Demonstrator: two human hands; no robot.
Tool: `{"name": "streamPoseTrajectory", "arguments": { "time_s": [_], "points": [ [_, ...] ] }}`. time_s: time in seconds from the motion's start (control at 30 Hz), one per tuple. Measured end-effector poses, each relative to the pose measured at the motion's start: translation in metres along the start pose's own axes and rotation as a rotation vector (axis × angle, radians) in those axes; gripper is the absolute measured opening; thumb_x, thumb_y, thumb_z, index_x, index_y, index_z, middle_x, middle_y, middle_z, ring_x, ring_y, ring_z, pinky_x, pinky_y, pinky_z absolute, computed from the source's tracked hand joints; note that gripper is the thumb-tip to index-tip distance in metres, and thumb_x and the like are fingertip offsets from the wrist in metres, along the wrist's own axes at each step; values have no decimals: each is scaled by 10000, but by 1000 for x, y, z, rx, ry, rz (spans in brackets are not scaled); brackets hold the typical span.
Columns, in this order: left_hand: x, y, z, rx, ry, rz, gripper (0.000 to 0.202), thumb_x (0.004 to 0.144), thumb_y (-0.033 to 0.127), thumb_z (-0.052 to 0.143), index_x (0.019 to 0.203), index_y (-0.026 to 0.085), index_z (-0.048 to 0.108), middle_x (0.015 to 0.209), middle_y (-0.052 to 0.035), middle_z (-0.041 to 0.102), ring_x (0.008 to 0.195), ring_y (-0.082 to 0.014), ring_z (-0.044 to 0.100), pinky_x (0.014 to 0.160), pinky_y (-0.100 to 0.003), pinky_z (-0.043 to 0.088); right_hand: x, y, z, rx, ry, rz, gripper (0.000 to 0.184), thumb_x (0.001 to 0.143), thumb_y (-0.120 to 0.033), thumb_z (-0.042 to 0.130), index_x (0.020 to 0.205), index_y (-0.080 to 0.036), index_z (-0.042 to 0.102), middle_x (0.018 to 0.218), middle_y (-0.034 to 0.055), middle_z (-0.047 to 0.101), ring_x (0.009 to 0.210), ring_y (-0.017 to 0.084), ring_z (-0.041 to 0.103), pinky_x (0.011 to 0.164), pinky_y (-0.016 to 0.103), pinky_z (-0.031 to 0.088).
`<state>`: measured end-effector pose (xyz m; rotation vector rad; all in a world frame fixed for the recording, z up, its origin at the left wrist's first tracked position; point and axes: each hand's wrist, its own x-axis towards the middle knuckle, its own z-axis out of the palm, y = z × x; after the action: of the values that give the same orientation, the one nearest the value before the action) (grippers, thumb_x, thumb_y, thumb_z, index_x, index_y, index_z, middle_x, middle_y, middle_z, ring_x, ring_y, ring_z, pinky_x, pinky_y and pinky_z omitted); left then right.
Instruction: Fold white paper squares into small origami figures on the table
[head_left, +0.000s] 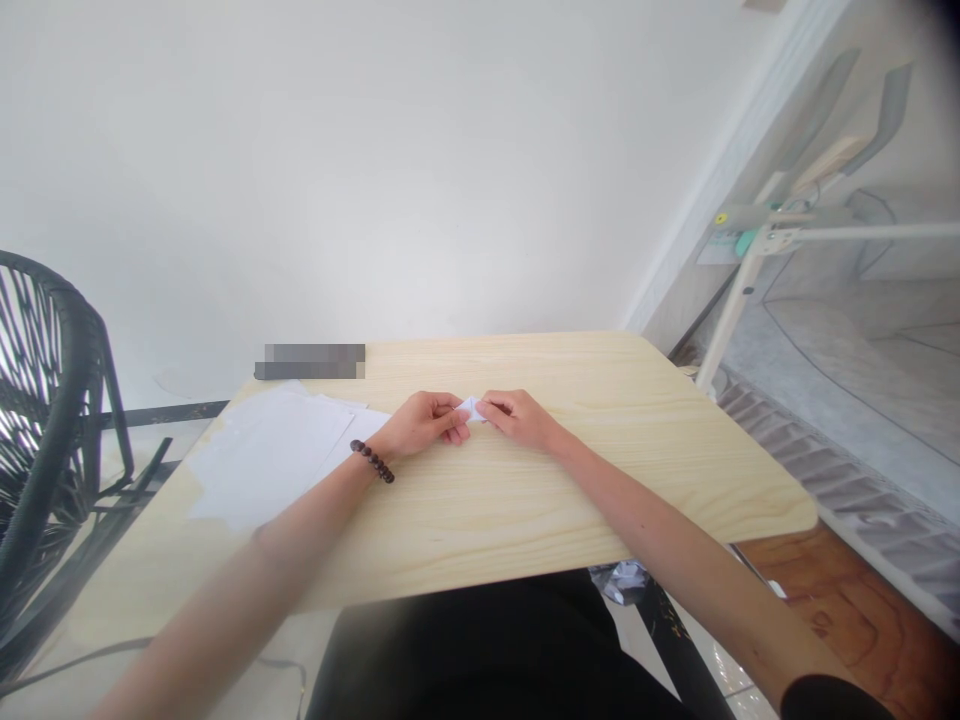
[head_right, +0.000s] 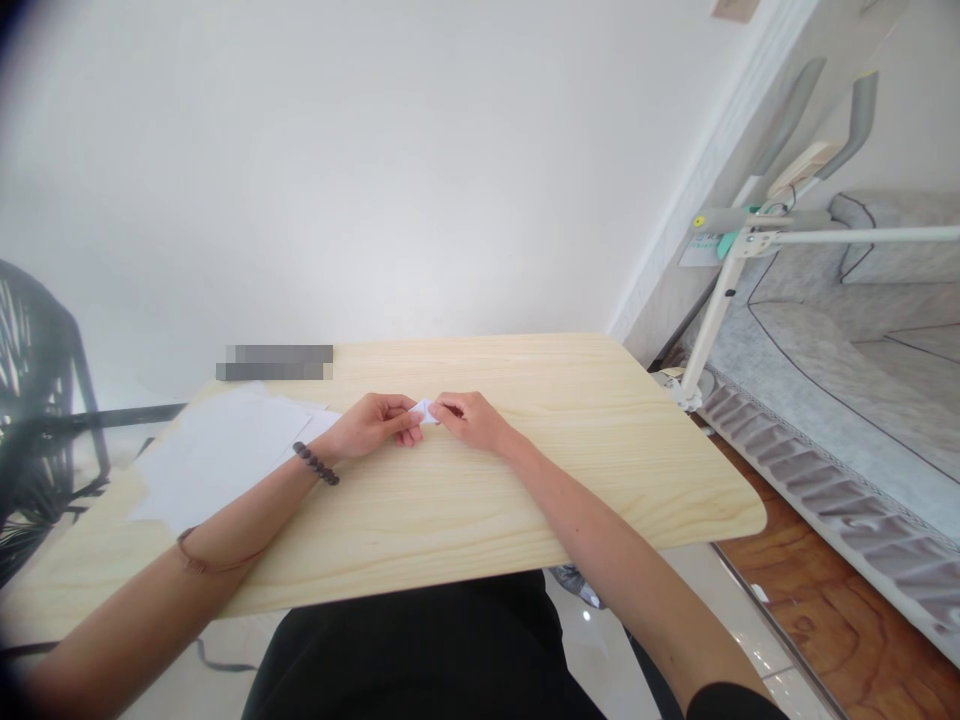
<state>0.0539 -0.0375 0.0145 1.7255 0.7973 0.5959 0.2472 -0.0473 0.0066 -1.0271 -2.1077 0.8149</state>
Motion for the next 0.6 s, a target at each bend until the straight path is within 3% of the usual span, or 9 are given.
{"name": "streamPoseTrajectory", "arguments": {
  "time_s": [0.17, 0.4, 0.6],
  "points": [
    [-1, 1, 2, 14, -6, -4, 307, 756, 406, 509, 824, 110, 555, 720, -70, 637, 608, -113, 567, 594, -248, 465, 0, 1, -1, 37, -44, 31, 310, 823, -347, 365, 607, -146, 459, 503, -44, 377, 475, 60, 327, 470, 199, 252],
    [0, 3, 1, 2, 37, -12, 323, 739, 409, 523, 866, 114, 564, 790, -79, 632, 687, -138, 573, 601, -262, 468, 0, 3, 1, 89, 1, 54, 337, 824, -413, 353, 650, -147, 467, 548, -30, 439, 469, 58, 369, 470, 191, 296],
    [2, -2, 1, -24, 91, 2, 308, 705, 361, 568, 891, 116, 579, 832, -74, 614, 737, -148, 555, 602, -267, 470, 0, 4, 1, 9, -36, 47, 326, 809, -400, 385, 654, -137, 502, 555, -23, 480, 469, 54, 357, 462, 186, 271]
  ]
}}
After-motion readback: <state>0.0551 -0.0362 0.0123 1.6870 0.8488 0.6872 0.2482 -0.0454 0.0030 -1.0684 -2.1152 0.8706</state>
